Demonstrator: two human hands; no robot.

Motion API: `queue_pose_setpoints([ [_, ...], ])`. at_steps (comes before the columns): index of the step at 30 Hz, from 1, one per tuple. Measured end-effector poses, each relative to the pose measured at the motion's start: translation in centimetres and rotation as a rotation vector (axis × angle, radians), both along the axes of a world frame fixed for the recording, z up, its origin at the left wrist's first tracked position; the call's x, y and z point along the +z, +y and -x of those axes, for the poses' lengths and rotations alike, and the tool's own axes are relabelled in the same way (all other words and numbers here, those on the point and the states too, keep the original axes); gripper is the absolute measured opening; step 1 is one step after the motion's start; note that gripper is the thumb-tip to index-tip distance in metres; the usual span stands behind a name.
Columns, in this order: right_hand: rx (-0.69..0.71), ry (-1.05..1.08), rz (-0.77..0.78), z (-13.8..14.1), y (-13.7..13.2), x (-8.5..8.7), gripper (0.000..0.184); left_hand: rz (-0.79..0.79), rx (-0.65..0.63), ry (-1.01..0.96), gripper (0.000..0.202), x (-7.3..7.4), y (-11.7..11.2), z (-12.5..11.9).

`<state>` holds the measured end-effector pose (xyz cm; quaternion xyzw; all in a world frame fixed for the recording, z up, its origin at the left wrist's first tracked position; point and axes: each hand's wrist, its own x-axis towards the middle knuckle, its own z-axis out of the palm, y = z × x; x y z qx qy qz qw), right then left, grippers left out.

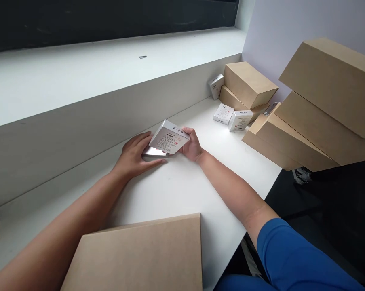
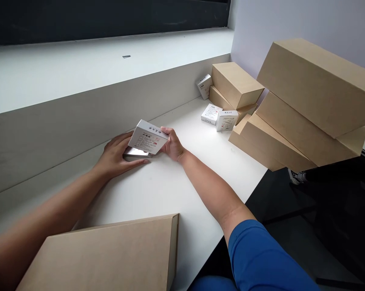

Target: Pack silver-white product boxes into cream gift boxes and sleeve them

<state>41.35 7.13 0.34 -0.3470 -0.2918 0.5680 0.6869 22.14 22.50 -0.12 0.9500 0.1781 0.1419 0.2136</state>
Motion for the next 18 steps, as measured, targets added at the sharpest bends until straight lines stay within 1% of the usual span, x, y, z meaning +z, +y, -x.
queue_pose_setpoints([
  [2, -0.002, -0.026, -0.001, 0.1, -0.2, 0.2, 0.066, 0.037, 0.028, 0.024, 0.087, -0.1, 0.2, -0.2],
  [4, 0.011, -0.059, -0.024, 0.1, -0.3, 0.3, 0.068, 0.036, 0.103, 0.050, 0.092, -0.3, 0.4, -0.2],
  [6, 0.040, -0.083, -0.045, 0.1, -0.4, 0.2, 0.071, 0.029, 0.157, 0.061, 0.095, -0.2, 0.1, 0.2],
  [8, 0.056, -0.084, -0.047, 0.0, -0.3, 0.0, 0.076, 0.038, 0.187, 0.075, 0.094, 0.1, -0.6, 1.2],
  [10, 0.056, -0.078, -0.046, 0.0, -0.2, -0.3, 0.080, 0.041, 0.251, 0.096, 0.095, 0.5, -1.6, 2.7],
  [13, 0.056, -0.081, -0.047, 0.1, -0.2, -0.4, 0.081, 0.018, 0.376, 0.104, 0.097, 0.9, -3.3, 5.8],
  [16, 0.062, -0.092, -0.045, 0.1, -0.3, -0.2, 0.074, 0.015, 0.489, 0.071, 0.102, 0.5, -4.5, 9.0],
  [18, 0.063, -0.092, -0.046, 0.2, -0.5, 0.0, 0.072, 0.019, 0.502, 0.067, 0.107, 0.0, -4.8, 10.7],
])
